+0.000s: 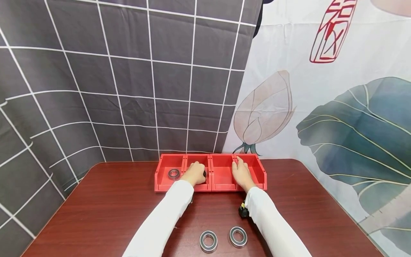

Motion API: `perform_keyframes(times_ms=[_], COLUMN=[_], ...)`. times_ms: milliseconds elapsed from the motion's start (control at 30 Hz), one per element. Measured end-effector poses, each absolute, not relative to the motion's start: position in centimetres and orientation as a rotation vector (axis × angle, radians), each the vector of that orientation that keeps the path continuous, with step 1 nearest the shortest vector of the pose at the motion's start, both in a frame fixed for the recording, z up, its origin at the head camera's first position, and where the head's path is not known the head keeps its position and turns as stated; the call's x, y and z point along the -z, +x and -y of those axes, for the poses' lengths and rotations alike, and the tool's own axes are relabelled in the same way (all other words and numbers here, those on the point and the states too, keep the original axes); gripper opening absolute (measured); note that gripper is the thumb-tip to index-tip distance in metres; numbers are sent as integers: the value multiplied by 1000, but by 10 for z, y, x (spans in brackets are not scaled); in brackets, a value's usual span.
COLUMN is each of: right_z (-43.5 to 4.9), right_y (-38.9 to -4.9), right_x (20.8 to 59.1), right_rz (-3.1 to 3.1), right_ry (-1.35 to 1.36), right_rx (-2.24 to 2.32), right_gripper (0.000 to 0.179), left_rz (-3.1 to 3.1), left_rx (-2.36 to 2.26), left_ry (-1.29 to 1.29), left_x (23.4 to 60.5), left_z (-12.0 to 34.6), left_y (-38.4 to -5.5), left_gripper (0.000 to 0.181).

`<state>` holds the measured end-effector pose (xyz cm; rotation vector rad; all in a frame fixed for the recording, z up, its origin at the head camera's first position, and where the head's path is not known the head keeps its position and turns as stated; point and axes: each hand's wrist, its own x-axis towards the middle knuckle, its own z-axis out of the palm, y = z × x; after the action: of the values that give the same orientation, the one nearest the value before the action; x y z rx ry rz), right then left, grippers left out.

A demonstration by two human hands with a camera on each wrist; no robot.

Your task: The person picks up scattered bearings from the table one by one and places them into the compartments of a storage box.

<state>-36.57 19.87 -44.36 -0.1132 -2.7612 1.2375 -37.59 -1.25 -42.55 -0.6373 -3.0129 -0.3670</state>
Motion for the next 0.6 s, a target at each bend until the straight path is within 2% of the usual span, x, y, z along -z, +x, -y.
perform_keyframes(times_ms=[600], right_z=[-200], right_y=[-366], right_x=[444], right_rz=[2759], right_ry=[-102], right_rx=[-1242], right_gripper=[58], left_rz=[3086], left_rx=[393], left_ry=[-578], left_x=[425], left_z=[10], left_y=[-373], left_gripper=[16])
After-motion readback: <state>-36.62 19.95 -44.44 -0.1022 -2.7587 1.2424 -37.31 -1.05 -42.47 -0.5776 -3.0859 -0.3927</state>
